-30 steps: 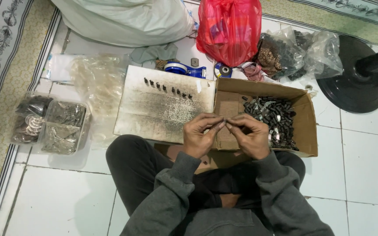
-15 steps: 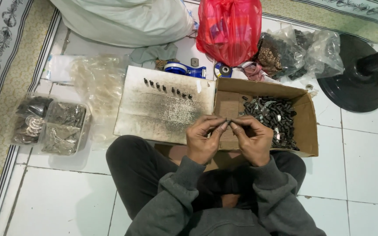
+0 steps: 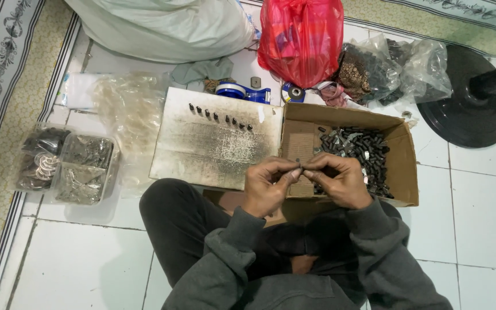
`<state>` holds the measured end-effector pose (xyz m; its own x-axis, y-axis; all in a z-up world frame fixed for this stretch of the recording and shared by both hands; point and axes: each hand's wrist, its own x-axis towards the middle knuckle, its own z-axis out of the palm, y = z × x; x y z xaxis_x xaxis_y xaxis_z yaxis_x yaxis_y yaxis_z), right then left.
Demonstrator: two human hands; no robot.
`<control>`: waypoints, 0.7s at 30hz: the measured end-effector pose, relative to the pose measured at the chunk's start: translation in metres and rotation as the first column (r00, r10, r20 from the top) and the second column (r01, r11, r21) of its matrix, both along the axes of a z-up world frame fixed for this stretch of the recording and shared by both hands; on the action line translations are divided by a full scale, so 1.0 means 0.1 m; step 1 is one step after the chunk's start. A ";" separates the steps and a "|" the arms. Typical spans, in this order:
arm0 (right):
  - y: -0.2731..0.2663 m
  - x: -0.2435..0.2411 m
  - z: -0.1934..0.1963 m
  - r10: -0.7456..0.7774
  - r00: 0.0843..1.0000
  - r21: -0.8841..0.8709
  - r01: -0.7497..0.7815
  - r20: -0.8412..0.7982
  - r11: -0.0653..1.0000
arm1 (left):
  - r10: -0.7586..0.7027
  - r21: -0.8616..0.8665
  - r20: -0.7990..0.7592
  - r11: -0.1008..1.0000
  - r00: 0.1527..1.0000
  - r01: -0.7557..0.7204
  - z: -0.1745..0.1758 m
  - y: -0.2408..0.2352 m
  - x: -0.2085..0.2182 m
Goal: The person sits on the floor and assembles small dark plastic components with metal pieces. They pick up parts from a cardboard box, fit them together by hand, and place the assembled units onto a white board. The person also uses a tape dispenser briefly to seal a plastic bag containing parts.
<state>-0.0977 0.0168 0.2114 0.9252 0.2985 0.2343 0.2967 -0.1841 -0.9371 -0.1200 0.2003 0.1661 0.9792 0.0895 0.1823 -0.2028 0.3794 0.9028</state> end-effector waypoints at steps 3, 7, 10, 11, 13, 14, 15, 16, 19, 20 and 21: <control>-0.16 0.04 -0.31 -0.002 0.999 0.119 0.008 -0.051 0.993 | -0.057 -0.139 -0.113 0.989 0.992 0.041 0.06 -0.05 -0.01; -0.01 -0.01 -0.21 0.014 0.999 0.206 -0.003 -0.051 0.978 | -0.090 -0.263 -0.235 0.964 0.968 0.026 0.11 -0.11 -0.05; -0.02 0.00 -0.22 0.027 0.999 0.196 -0.020 -0.035 0.980 | -0.090 -0.259 -0.250 0.966 0.964 0.023 0.14 -0.12 -0.05; -0.04 0.00 -0.23 0.030 0.999 0.186 -0.025 -0.024 0.982 | -0.088 -0.272 -0.260 0.962 0.962 0.014 0.18 -0.11 -0.07; -0.03 0.04 -0.24 0.041 0.999 0.177 -0.040 -0.006 0.983 | -0.077 -0.282 -0.264 0.959 0.961 0.000 0.22 -0.09 -0.06; -0.03 0.02 -0.24 0.039 0.999 0.175 -0.036 -0.010 0.984 | -0.078 -0.284 -0.265 0.959 0.961 0.000 0.22 -0.09 -0.07; -0.04 0.00 -0.24 0.036 0.999 0.172 -0.033 -0.014 0.985 | -0.079 -0.285 -0.267 0.958 0.961 -0.001 0.22 -0.09 -0.08; -0.04 -0.01 -0.24 0.035 0.999 0.171 -0.033 -0.012 0.985 | -0.080 -0.286 -0.266 0.958 0.961 0.000 0.23 -0.08 -0.08; -0.05 -0.05 -0.23 0.047 0.999 0.161 -0.043 -0.021 0.986 | -0.097 -0.286 -0.270 0.958 0.958 0.017 0.21 -0.07 -0.11; -0.06 -0.04 -0.24 0.056 0.998 0.148 -0.049 -0.042 0.988 | -0.102 -0.284 -0.265 0.959 0.959 0.023 0.18 -0.07 -0.11; -0.07 -0.04 -0.25 0.064 0.996 0.135 -0.055 -0.064 0.989 | -0.106 -0.282 -0.259 0.959 0.960 0.030 0.15 -0.07 -0.10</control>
